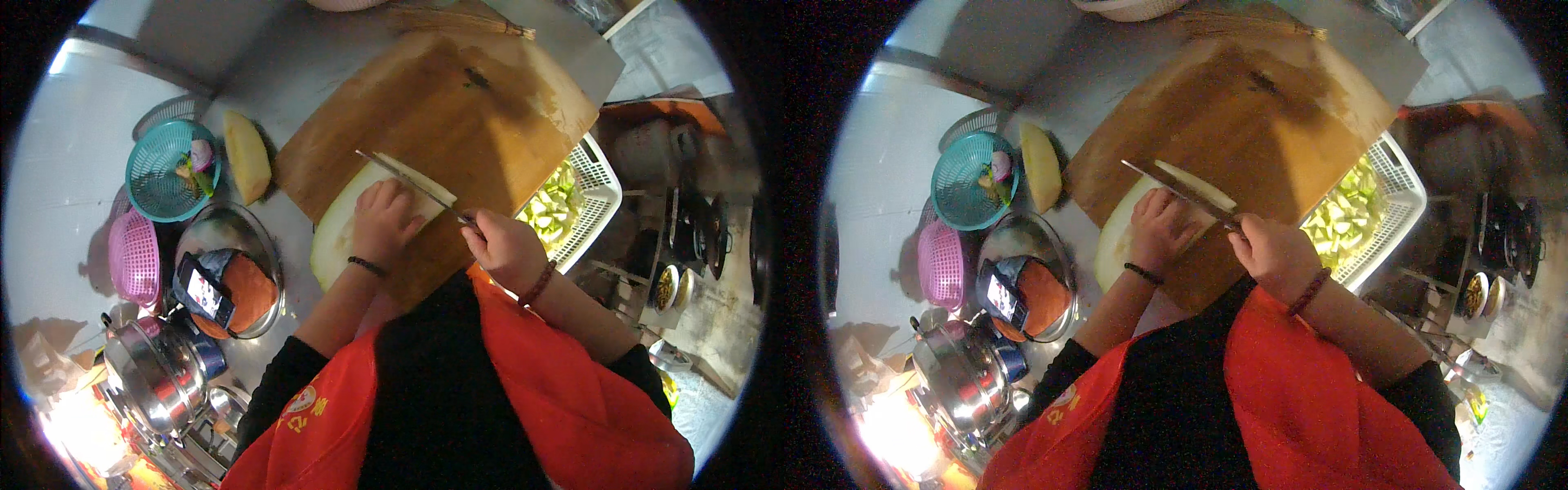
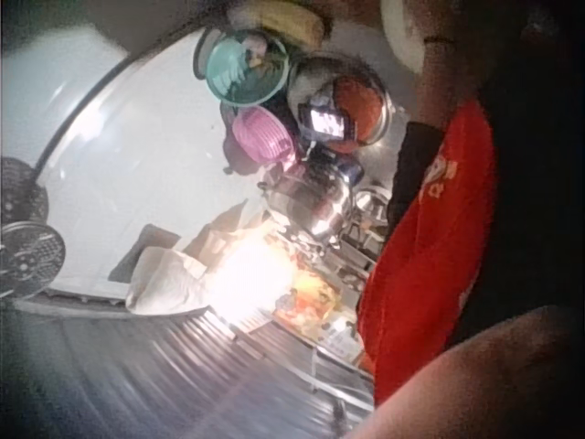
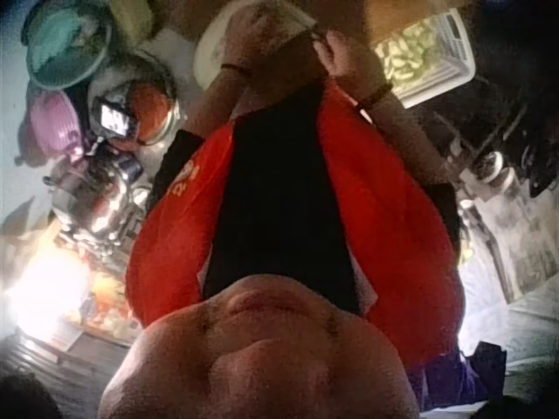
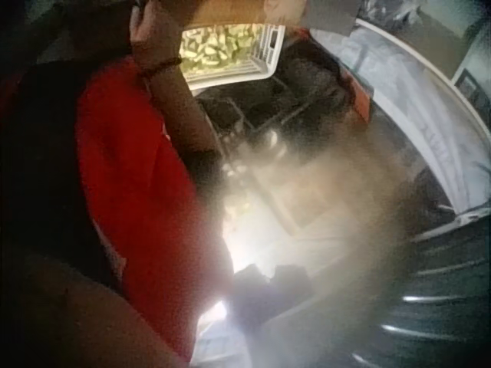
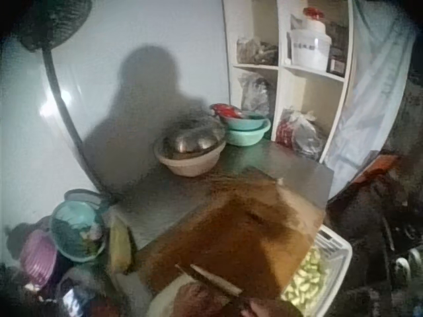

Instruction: The person slices a large white vegetable into wedges and then into smaller pieces on a wooden cutting board using a cleaver. The cut pieces are transferred into a white plastic basket placed beside the board.

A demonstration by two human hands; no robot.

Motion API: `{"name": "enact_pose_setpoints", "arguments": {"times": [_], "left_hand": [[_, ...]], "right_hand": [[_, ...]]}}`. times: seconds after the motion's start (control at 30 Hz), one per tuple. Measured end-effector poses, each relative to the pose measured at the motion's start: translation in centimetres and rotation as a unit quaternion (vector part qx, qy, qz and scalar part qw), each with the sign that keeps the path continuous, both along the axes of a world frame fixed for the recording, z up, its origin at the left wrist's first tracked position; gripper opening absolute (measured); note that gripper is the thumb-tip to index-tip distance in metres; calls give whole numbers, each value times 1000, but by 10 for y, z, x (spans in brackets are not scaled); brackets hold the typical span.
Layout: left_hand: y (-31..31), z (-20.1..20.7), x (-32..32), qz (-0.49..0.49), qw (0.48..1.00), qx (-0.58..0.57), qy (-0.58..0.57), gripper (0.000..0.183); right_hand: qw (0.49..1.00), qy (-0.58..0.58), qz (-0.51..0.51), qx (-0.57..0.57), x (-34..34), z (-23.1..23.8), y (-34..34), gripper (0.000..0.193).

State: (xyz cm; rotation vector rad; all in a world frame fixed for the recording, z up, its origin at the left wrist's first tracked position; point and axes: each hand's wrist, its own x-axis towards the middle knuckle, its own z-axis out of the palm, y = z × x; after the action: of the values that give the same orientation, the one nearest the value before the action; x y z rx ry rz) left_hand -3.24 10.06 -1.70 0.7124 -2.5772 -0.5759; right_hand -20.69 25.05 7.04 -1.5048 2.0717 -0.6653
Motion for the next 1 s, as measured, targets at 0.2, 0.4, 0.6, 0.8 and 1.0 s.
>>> {"name": "enact_pose_setpoints", "arguments": {"times": [0.2, 0.4, 0.6, 0.8, 1.0], "left_hand": [[-1, -3, -1, 9, 999, 19, -37, 36], [1, -3, -1, 27, 998, 6, -51, 39], [3, 4, -3, 34, 998, 19, -42, 42], [4, 3, 2, 27, 999, 34, -16, 40], [3, -8, 2, 43, 998, 36, 38, 35]], "right_hand": [[998, 29, 13, 63, 8, -1, -6, 17], [995, 30, 10, 90, 7, -20, -19, 18], [992, 86, 19, 93, -3, -73, -54, 23], [999, -31, -18, 17, -25, -49, -49, 24], [1000, -10, 2, 10, -4, 3, -19, 23]]}}
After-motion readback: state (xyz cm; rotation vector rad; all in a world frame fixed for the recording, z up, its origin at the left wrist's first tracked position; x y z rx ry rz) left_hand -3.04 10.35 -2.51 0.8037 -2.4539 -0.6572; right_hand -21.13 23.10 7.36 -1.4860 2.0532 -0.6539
